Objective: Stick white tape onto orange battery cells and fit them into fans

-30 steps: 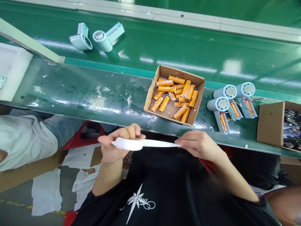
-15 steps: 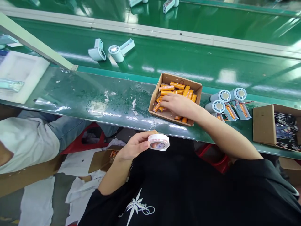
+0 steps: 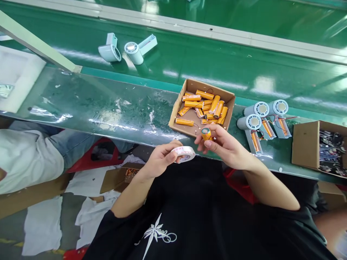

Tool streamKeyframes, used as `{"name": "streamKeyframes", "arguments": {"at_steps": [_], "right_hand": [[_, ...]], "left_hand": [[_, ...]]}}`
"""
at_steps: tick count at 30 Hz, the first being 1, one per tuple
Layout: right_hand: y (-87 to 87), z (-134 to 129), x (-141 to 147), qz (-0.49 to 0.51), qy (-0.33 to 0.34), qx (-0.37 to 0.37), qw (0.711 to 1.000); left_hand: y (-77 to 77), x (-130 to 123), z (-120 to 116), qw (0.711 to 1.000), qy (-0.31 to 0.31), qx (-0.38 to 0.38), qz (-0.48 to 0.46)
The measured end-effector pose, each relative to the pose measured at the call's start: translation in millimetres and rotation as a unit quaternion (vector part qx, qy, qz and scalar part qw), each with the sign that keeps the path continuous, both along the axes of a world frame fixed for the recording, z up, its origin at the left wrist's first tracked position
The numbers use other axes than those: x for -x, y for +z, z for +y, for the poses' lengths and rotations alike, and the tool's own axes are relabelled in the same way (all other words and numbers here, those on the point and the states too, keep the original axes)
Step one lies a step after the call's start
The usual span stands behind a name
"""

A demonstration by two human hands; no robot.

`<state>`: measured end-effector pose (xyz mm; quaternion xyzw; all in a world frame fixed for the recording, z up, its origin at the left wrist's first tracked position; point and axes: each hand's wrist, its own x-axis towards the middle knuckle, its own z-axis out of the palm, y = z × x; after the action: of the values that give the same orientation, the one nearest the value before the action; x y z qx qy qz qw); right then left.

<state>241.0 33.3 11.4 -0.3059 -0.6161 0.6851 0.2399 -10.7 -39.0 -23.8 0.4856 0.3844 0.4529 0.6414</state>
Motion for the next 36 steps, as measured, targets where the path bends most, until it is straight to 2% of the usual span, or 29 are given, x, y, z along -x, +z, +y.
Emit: {"name": "streamKeyframes", "arguments": {"at_steps": [3, 7, 10, 12, 14, 16, 18, 20, 23, 25, 29, 32, 34, 36], "right_hand": [[1.7, 0, -6, -0.064, 0.001, -0.116, 0.991], [9.1, -4, -10, -0.13, -0.02, -0.271, 0.953], [14.5, -8, -8, -0.133, -0.011, -0.353, 0.926], [15.2, -10, -6, -0.128, 0.01, -0.373, 0.919], [12.3, -12, -4, -0.122, 0.021, -0.367, 0.922], [5.7, -16, -3, -0.119, -0.005, -0.332, 0.936], [-3.8, -23, 1, -0.101, -0.083, -0.261, 0.956], [-14.5, -32, 7, -0.058, -0.193, -0.186, 0.962], [-29.0, -48, 24, 0.02, -0.345, -0.136, 0.929], [-36.0, -56, 35, 0.058, -0.401, -0.132, 0.905], [-43.9, -64, 50, 0.065, -0.422, -0.118, 0.896], [-46.3, -66, 49, 0.056, -0.424, -0.089, 0.9], [-43.4, -66, 43, 0.085, -0.409, -0.073, 0.906], [-34.6, -62, 34, 0.106, -0.371, -0.066, 0.92]], "left_hand": [[1.5, -3, 3, 1.0, -0.001, -0.001, 0.027], [4.9, -5, 5, 0.998, -0.022, -0.003, 0.05], [8.0, -5, 5, 0.996, -0.03, -0.003, 0.085], [10.0, -5, 6, 0.994, -0.034, -0.001, 0.105], [11.3, -6, 7, 0.993, -0.031, 0.0, 0.111], [11.2, -6, 7, 0.995, -0.024, -0.003, 0.099], [9.1, -7, 7, 0.998, -0.021, -0.005, 0.064], [5.9, -9, 6, 1.0, -0.016, -0.006, 0.01], [2.0, -12, 4, 0.998, -0.007, -0.004, -0.059], [0.8, -14, 2, 0.995, -0.013, 0.015, -0.098], [-4.4, -22, -2, 0.984, -0.03, 0.067, -0.165], [-12.3, -32, -6, 0.981, 0.008, 0.064, -0.182], [-14.4, -37, -10, 0.981, 0.036, 0.049, -0.184], [-10.4, -39, -14, 0.982, 0.027, 0.041, -0.18]]}}
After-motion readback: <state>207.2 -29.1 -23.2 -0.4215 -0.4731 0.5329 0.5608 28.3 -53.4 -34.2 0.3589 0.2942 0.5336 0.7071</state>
